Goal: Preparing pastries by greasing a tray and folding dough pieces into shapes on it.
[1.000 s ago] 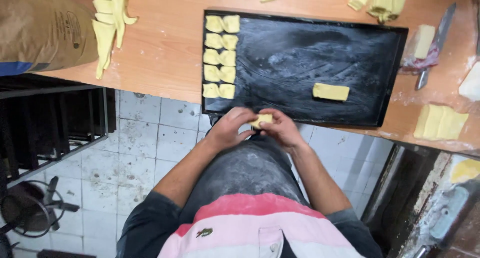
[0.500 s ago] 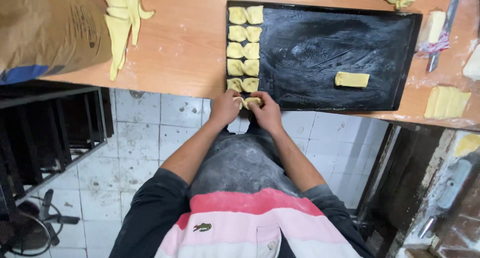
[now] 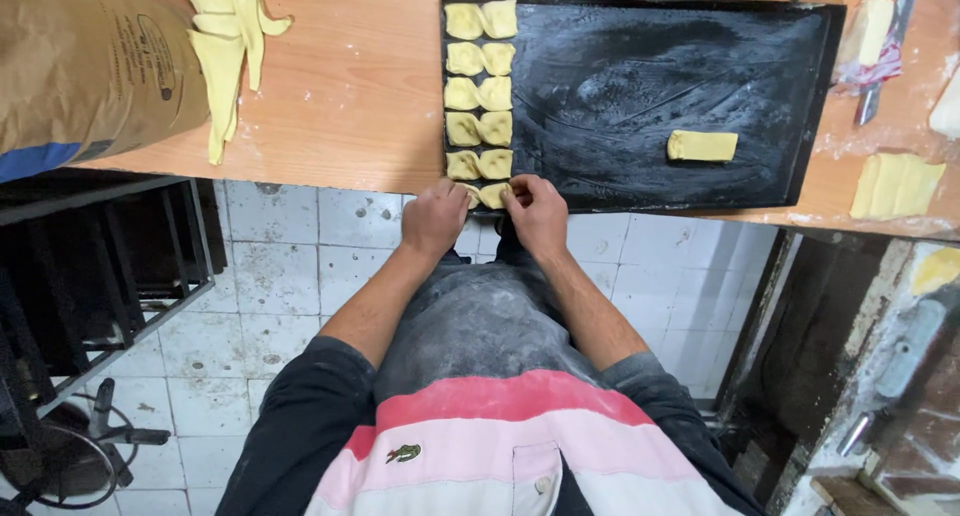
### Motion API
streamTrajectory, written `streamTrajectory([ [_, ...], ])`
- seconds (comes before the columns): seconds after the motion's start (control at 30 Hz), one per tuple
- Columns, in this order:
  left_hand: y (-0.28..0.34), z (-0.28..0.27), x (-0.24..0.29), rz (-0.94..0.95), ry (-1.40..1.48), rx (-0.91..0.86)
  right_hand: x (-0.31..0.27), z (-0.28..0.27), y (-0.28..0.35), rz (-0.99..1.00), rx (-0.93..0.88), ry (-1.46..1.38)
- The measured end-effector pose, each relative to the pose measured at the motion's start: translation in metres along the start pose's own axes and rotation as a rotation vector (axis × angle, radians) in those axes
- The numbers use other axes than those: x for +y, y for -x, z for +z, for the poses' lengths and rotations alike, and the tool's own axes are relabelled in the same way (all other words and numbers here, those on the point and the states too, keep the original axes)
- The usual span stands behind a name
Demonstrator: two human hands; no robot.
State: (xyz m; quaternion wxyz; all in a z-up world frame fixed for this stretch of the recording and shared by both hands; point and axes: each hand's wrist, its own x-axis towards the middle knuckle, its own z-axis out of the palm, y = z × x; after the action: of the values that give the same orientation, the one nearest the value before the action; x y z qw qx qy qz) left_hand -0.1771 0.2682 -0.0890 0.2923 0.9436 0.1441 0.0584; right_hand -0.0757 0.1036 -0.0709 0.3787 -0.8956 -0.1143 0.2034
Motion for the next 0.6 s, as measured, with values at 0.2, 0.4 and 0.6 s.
streamTrajectory([
  [0.2,0.003,0.006,0.006,-0.013,-0.038,0.031,0.000,-0.003,-0.004,0.028,-0.078,0.045],
  [0.4,0.017,-0.011,0.005,0.262,-0.126,0.004,0.012,-0.014,0.009,-0.676,-0.032,0.344],
  [0.6,0.029,0.005,0.007,0.131,-0.284,-0.230,0.004,-0.029,0.015,-0.791,-0.098,0.568],
])
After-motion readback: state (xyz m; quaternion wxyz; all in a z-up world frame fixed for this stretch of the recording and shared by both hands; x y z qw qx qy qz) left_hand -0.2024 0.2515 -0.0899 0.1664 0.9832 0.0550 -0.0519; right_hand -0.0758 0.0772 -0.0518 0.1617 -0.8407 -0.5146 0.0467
